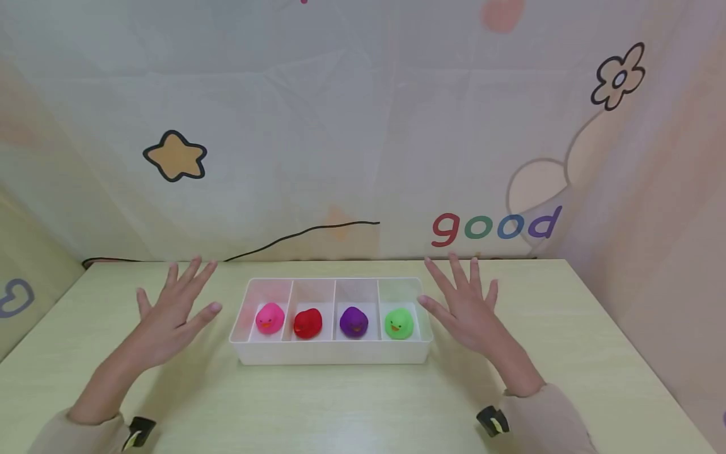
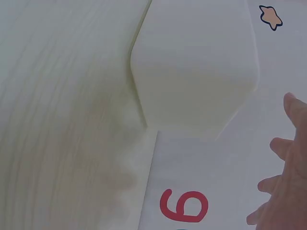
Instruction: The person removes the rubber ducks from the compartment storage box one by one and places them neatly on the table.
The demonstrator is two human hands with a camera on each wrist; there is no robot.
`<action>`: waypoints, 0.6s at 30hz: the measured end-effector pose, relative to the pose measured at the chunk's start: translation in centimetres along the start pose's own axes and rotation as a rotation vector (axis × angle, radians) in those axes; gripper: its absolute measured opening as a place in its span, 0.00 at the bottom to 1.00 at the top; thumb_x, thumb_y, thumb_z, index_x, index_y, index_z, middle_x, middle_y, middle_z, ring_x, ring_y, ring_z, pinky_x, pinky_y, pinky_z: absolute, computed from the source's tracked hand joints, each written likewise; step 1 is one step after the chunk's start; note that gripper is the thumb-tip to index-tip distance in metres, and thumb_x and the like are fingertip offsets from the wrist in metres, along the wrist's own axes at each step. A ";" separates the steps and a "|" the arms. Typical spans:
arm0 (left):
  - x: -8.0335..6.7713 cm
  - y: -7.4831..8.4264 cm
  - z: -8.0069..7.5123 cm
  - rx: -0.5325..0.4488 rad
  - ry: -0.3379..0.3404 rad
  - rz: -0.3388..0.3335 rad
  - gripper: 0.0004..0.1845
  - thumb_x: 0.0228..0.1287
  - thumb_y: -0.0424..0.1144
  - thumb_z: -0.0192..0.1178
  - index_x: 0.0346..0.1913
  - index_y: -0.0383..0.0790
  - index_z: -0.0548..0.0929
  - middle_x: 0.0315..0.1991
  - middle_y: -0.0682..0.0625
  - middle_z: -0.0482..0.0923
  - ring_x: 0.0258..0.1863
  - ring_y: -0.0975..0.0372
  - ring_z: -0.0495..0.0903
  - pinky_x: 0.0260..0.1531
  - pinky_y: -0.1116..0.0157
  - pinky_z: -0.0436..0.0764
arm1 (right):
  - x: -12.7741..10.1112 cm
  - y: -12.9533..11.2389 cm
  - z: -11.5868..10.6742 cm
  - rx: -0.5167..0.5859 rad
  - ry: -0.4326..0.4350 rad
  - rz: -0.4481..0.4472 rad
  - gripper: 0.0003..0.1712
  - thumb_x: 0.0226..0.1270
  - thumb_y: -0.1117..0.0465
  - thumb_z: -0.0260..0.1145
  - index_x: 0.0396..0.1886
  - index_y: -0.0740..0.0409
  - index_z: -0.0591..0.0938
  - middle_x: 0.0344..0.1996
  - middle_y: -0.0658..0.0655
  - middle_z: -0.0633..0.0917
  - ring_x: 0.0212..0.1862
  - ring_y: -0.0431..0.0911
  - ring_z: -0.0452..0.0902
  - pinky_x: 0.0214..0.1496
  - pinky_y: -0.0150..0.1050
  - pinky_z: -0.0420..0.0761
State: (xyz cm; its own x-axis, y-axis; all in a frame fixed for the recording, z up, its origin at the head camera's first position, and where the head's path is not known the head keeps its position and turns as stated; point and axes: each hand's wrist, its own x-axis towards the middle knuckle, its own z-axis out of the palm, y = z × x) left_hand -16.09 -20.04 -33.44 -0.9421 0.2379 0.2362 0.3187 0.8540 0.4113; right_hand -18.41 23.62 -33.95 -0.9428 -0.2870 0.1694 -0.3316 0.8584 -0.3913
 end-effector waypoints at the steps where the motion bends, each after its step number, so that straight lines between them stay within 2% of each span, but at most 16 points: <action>1: 0.1 0.1 0.1 -0.029 -0.001 0.006 0.36 0.66 0.58 0.44 0.72 0.58 0.42 0.72 0.43 0.37 0.68 0.41 0.28 0.48 0.31 0.21 | 0.0 -0.1 0.0 0.016 -0.003 0.000 0.38 0.68 0.41 0.47 0.72 0.46 0.47 0.70 0.66 0.38 0.67 0.66 0.20 0.54 0.73 0.24; 10: 0.7 0.9 1.0 -0.264 -0.028 0.046 0.36 0.66 0.52 0.49 0.71 0.59 0.44 0.72 0.48 0.36 0.69 0.45 0.30 0.52 0.30 0.30 | 0.4 -0.7 0.6 0.135 -0.008 -0.018 0.37 0.68 0.44 0.49 0.72 0.48 0.49 0.70 0.66 0.39 0.67 0.68 0.24 0.55 0.73 0.27; 18: 1.4 1.4 1.9 -0.370 0.013 0.107 0.36 0.65 0.46 0.53 0.71 0.45 0.51 0.71 0.44 0.45 0.69 0.47 0.43 0.57 0.35 0.52 | 0.6 -0.6 1.4 0.249 -0.030 -0.028 0.37 0.69 0.46 0.50 0.72 0.50 0.50 0.70 0.65 0.41 0.68 0.67 0.27 0.56 0.73 0.28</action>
State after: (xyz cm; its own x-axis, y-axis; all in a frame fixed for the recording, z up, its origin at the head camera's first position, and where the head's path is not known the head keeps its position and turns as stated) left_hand -17.11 -17.58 -34.23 -0.9009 0.3084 0.3054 0.4334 0.5991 0.6732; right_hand -18.84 22.30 -34.81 -0.9324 -0.3249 0.1581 -0.3523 0.7200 -0.5979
